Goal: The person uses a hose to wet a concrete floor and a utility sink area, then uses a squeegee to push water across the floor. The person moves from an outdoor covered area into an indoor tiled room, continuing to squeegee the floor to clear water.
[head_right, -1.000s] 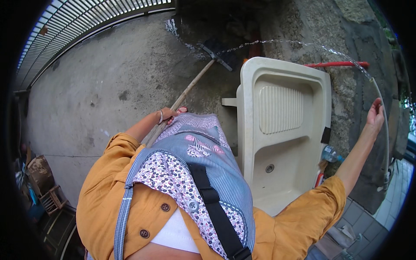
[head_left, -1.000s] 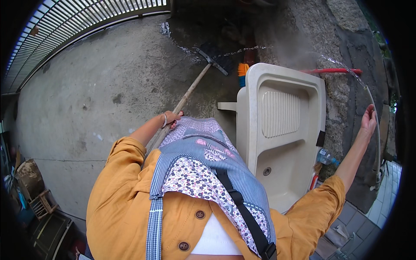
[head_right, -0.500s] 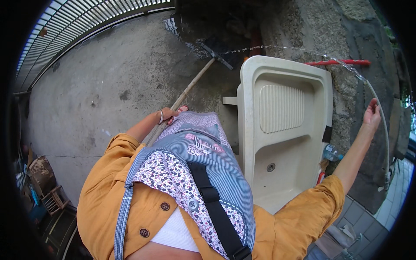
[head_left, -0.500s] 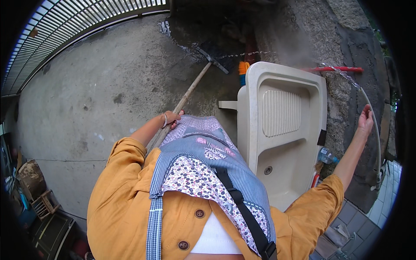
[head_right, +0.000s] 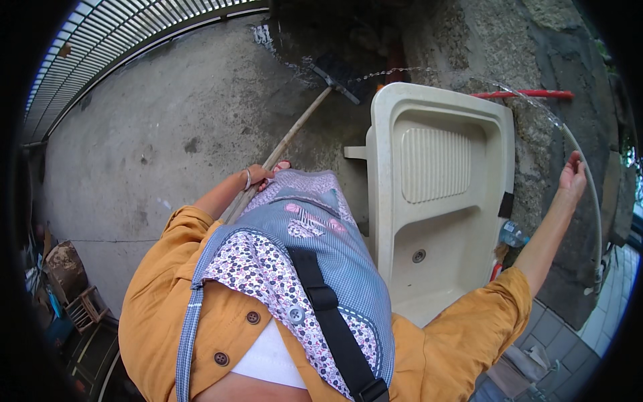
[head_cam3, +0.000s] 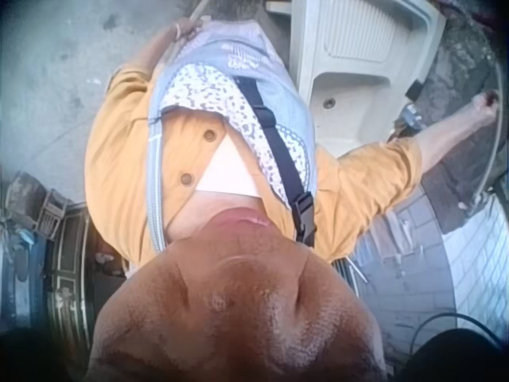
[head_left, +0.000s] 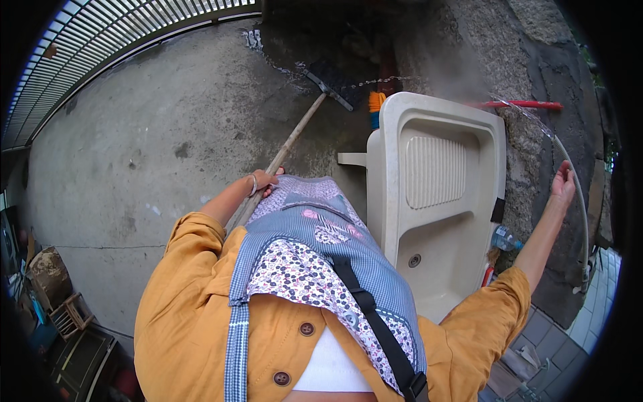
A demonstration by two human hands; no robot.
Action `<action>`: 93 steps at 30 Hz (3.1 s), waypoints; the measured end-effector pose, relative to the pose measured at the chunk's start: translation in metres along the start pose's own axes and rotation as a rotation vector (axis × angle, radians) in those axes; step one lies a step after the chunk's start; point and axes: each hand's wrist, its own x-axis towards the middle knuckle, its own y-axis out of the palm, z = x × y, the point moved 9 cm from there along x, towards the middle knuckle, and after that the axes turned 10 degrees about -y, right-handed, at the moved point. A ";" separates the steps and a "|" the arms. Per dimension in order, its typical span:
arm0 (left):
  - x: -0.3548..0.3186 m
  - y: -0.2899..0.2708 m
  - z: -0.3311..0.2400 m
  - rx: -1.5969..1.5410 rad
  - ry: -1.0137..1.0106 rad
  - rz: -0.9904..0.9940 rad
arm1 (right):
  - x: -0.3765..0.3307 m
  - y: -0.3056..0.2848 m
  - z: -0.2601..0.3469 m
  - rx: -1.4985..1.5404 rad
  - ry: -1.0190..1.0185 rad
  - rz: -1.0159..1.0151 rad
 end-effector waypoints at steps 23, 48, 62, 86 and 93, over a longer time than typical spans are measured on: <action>0.008 0.003 0.000 -0.066 0.053 0.038 | -0.013 0.025 0.019 0.021 0.024 0.070; -0.026 -0.015 -0.042 0.838 -0.041 -0.394 | 0.013 0.050 0.036 0.221 -0.032 0.162; -0.054 -0.024 0.004 0.875 -0.087 -0.254 | 0.014 0.041 0.020 0.246 0.004 0.119; -0.052 -0.026 -0.008 0.951 -0.041 -0.629 | -0.026 0.051 0.019 0.141 0.037 0.109; -0.022 -0.002 -0.005 0.949 0.058 -0.667 | -0.016 0.047 0.019 0.137 0.041 0.082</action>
